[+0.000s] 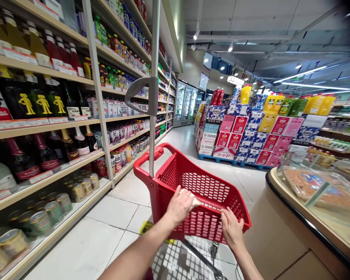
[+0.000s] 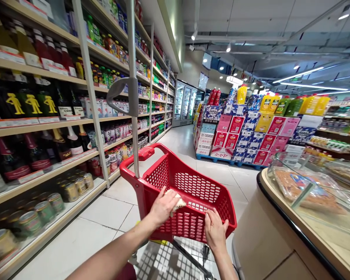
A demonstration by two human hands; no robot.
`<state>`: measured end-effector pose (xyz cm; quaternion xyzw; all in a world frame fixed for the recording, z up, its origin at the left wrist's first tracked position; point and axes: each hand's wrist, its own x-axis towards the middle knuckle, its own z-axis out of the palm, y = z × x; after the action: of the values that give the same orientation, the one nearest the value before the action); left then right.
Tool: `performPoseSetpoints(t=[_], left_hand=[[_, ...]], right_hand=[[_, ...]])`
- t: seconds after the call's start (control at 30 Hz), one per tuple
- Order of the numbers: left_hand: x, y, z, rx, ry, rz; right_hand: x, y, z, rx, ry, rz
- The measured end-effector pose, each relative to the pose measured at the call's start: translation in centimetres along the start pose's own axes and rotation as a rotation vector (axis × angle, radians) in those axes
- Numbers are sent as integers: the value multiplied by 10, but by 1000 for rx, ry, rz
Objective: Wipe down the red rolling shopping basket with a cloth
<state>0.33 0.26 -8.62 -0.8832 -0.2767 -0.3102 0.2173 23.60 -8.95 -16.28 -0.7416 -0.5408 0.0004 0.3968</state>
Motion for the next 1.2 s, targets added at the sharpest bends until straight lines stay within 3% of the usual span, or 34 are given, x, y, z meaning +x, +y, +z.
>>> performPoseSetpoints(t=[0.17, 0.23, 0.33, 0.4, 0.47, 0.6, 0.67, 0.77, 0.83, 0.9, 1.03, 1.2], left_hand=[[-8, -54, -33, 84, 121, -229], [-6, -44, -28, 80, 109, -202], [2, -2, -4, 25, 16, -66], [6, 9, 3, -10, -23, -1], [4, -6, -5, 0, -10, -22], [-7, -52, -34, 94, 76, -201], [-7, -45, -33, 101, 51, -198], [-1, -6, -15, 54, -37, -85], [4, 7, -9, 18, -72, -1], [6, -2, -15, 14, -58, -9], [4, -33, -35, 63, 25, -184], [2, -2, -21, -35, -83, -27]], right_hand=[[1, 1, -2, -7, 28, 12], [1, -1, -3, -7, 33, 23], [1, -2, -3, 1, 15, 15], [2, 0, -3, 2, 11, 20], [2, 2, -4, 1, 19, 28], [2, 3, -3, -5, 56, 22], [2, 3, -2, -2, 73, 28], [3, 6, -2, 4, 53, 27], [4, 11, -3, 3, 34, 35], [5, 17, -5, -4, 25, 49], [8, 12, -6, -58, 35, 61], [8, -24, 3, -101, -40, -123]])
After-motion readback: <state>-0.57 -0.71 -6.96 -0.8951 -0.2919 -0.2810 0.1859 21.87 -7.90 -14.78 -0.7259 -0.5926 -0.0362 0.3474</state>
